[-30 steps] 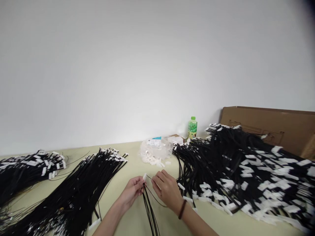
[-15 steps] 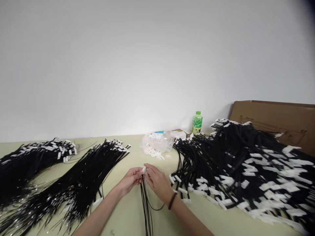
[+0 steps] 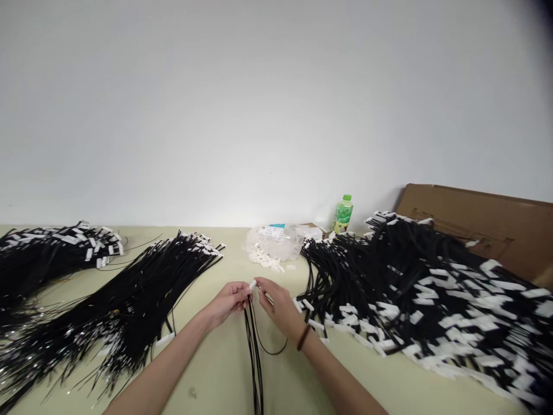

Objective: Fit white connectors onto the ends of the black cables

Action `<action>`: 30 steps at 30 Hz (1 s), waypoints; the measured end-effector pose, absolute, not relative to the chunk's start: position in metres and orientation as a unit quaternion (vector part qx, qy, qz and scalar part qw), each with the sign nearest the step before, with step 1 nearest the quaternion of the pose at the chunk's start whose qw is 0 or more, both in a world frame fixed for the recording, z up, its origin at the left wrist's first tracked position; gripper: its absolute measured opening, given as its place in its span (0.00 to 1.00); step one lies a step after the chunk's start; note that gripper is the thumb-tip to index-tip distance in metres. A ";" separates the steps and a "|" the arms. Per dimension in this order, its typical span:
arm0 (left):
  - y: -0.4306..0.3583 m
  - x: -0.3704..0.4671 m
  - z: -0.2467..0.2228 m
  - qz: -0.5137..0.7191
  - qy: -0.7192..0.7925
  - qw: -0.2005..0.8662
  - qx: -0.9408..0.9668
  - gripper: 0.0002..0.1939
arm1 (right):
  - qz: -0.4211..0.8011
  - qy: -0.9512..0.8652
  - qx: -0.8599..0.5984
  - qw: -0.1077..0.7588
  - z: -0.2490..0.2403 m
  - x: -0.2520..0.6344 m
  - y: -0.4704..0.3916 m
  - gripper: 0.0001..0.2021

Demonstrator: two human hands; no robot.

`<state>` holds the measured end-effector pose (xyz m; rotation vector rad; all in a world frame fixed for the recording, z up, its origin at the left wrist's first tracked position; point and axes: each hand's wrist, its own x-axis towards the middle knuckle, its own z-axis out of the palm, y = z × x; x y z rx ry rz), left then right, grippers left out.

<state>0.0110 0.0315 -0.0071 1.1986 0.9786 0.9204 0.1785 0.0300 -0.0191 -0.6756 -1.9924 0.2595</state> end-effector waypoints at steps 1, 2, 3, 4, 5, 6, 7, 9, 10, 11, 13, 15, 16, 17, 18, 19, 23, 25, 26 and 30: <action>0.032 0.010 -0.008 0.400 0.421 0.623 0.525 0.18 | 0.102 -0.822 -0.276 0.488 -0.020 0.179 0.031 0.15; 0.033 0.010 -0.010 0.400 0.415 0.624 0.528 0.18 | 0.099 -0.823 -0.276 0.486 -0.021 0.179 0.032 0.14; 0.034 0.009 -0.011 0.401 0.409 0.622 0.534 0.18 | 0.098 -0.825 -0.278 0.483 -0.022 0.179 0.033 0.14; 0.035 0.009 -0.013 0.404 0.401 0.620 0.540 0.18 | 0.096 -0.826 -0.281 0.480 -0.022 0.179 0.033 0.13; 0.036 0.008 -0.014 0.407 0.394 0.618 0.545 0.17 | 0.095 -0.827 -0.284 0.476 -0.022 0.180 0.034 0.13; 0.037 0.008 -0.015 0.412 0.387 0.615 0.550 0.17 | 0.092 -0.828 -0.288 0.472 -0.021 0.180 0.034 0.12; 0.038 0.008 -0.016 0.415 0.379 0.614 0.553 0.17 | 0.088 -0.829 -0.291 0.469 -0.020 0.181 0.034 0.12; 0.039 0.008 -0.017 0.420 0.363 0.616 0.559 0.17 | 0.079 -0.831 -0.296 0.465 -0.018 0.182 0.033 0.12; 0.040 0.008 -0.018 0.420 0.357 0.617 0.562 0.17 | 0.074 -0.831 -0.300 0.462 -0.017 0.182 0.031 0.12; 0.040 0.009 -0.018 0.420 0.351 0.618 0.565 0.18 | 0.068 -0.831 -0.304 0.460 -0.017 0.182 0.030 0.12; 0.041 0.009 -0.019 0.417 0.343 0.618 0.571 0.18 | 0.053 -0.830 -0.313 0.458 -0.019 0.181 0.027 0.12; 0.043 0.009 -0.020 0.414 0.336 0.619 0.576 0.19 | 0.037 -0.828 -0.322 0.457 -0.022 0.179 0.026 0.13; 0.044 0.009 -0.021 0.412 0.333 0.620 0.578 0.20 | 0.030 -0.827 -0.326 0.457 -0.024 0.178 0.026 0.13; 0.046 0.010 -0.022 0.410 0.331 0.622 0.579 0.21 | 0.023 -0.826 -0.329 0.457 -0.027 0.177 0.026 0.13; 0.047 0.010 -0.023 0.408 0.329 0.623 0.581 0.21 | 0.018 -0.826 -0.331 0.456 -0.029 0.177 0.027 0.13; 0.049 0.010 -0.024 0.404 0.329 0.625 0.582 0.21 | 0.014 -0.826 -0.333 0.455 -0.030 0.177 0.027 0.13; 0.053 0.007 -0.026 0.381 0.325 0.632 0.591 0.22 | 0.015 -0.829 -0.326 0.454 -0.031 0.180 0.025 0.13; 0.055 0.005 -0.025 0.364 0.316 0.640 0.598 0.22 | 0.019 -0.830 -0.321 0.456 -0.028 0.180 0.022 0.11; 0.055 0.004 -0.024 0.355 0.310 0.645 0.601 0.21 | 0.021 -0.828 -0.322 0.458 -0.027 0.180 0.020 0.10; 0.056 0.003 -0.022 0.333 0.297 0.659 0.605 0.20 | 0.025 -0.819 -0.333 0.467 -0.025 0.178 0.014 0.09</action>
